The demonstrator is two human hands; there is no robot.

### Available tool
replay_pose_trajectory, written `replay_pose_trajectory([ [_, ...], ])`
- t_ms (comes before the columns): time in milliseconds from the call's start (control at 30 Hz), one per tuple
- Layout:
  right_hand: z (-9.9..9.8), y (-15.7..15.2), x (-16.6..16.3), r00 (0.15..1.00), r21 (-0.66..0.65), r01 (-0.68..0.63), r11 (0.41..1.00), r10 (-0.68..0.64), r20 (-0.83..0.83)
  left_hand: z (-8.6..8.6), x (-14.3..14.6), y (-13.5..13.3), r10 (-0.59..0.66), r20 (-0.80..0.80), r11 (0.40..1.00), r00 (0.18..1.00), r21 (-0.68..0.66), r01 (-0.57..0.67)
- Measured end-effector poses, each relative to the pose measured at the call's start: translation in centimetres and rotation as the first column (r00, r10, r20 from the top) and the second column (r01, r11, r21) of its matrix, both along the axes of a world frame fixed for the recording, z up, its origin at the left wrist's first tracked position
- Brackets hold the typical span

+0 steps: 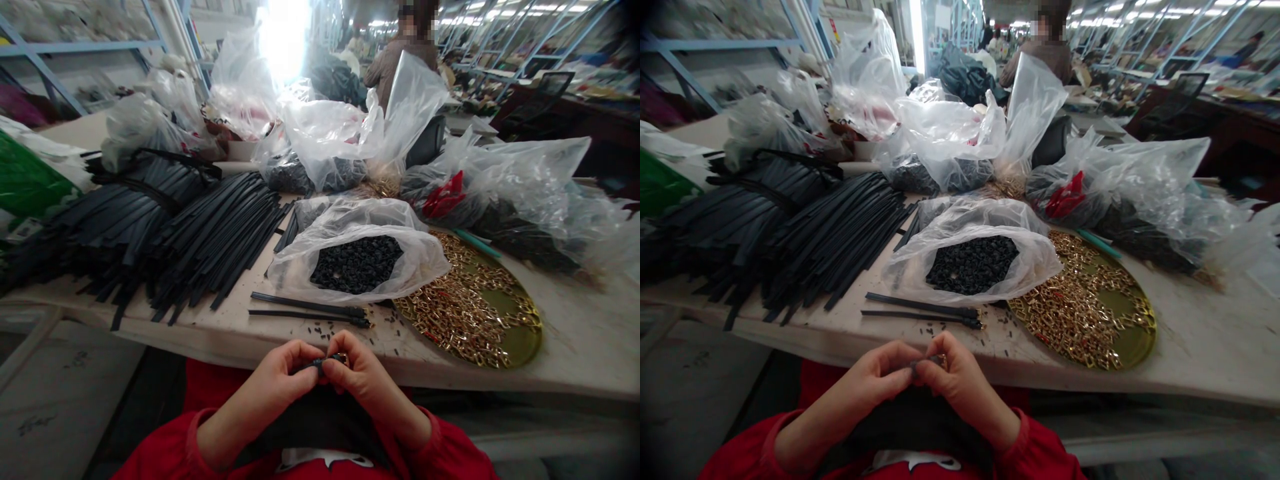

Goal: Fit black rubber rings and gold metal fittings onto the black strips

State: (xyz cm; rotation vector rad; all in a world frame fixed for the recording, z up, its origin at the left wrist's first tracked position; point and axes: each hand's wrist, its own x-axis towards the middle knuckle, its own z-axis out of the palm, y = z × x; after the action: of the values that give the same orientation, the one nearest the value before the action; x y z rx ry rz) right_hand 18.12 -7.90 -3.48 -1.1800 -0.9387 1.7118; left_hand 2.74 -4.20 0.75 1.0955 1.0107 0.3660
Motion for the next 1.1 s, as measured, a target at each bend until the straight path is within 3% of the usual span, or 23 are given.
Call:
replay_pose_trajectory([
  [167,0.1,0.1,0.1,0.975,-0.131,-0.063,0.989,0.033,-0.219,0.2,0.0,-0.4,0.018,0.025,0.999,1.000,-0.042,-0.017],
  [400,0.8,-0.4,1.1,0.973,0.037,-0.129,0.991,0.120,0.195,-0.9,-0.7,-0.5,-0.072,0.047,0.993,0.996,-0.092,0.076],
  [600,0.6,-0.6,1.8,0.936,0.029,-0.250,0.968,0.234,0.262,-0.4,-0.4,-0.4,-0.149,-0.067,0.986,0.987,-0.089,0.143],
  [800,1.7,-0.5,2.2,0.757,0.132,-0.435,0.891,0.282,0.589,-1.1,-0.2,-1.0,-0.167,-0.056,0.985,0.984,-0.057,0.164],
  [933,2.4,-0.4,2.7,0.791,0.088,-0.450,0.889,0.351,0.501,-0.8,-0.2,-1.1,-0.198,-0.054,0.979,0.979,-0.054,0.195],
  [1100,1.9,-0.7,2.6,0.848,0.047,-0.417,0.907,0.370,0.379,-0.7,-0.3,-1.2,-0.211,-0.042,0.975,0.977,-0.085,0.207],
])
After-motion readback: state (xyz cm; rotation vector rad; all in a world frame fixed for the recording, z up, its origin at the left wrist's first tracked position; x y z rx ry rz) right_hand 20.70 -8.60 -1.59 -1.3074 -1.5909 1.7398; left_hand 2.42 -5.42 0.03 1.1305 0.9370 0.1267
